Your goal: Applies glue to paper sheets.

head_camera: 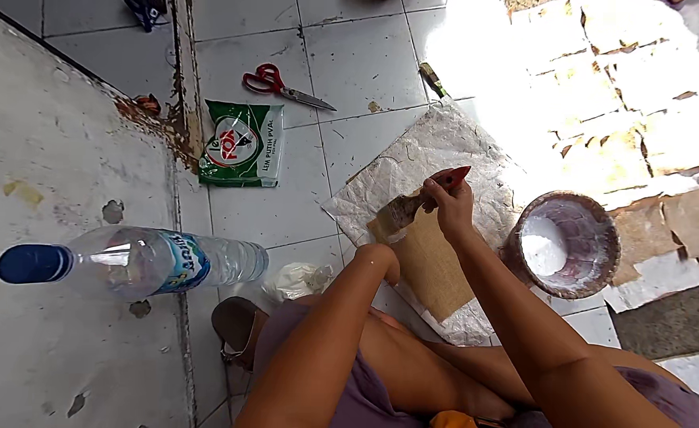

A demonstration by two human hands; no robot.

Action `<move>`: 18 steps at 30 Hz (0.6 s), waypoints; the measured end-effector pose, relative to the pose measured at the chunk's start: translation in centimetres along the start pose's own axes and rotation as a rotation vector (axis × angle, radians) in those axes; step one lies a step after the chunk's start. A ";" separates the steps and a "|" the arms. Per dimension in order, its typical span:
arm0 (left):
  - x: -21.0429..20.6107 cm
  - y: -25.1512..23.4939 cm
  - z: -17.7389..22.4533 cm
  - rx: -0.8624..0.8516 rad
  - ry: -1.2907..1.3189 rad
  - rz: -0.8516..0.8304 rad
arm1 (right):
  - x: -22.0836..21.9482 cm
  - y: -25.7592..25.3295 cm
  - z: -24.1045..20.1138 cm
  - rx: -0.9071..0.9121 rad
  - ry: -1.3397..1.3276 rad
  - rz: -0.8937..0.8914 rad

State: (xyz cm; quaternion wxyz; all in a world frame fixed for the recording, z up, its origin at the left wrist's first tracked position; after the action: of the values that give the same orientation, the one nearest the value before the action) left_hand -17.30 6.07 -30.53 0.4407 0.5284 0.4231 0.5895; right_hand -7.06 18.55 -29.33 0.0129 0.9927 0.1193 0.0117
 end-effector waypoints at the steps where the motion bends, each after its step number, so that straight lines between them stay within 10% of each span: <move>1: 0.0 -0.1 0.1 0.003 -0.004 0.003 | -1.0 0.2 0.8 -0.031 -0.006 -0.044; 18: -0.2 -0.2 0.0 0.003 -0.009 -0.046 | -0.1 0.1 0.5 0.004 0.089 0.058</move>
State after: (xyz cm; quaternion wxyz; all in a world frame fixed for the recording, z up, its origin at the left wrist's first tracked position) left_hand -17.27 5.96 -30.78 0.4552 0.5219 0.4338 0.5764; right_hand -7.17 18.44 -29.86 0.0054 0.9943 0.0907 0.0562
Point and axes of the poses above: each hand's wrist, its own y-axis away from the middle knuckle, its own x-axis out of the back of the hand, z = x × y, the point moved 6 cm from there along -y, towards the middle knuckle
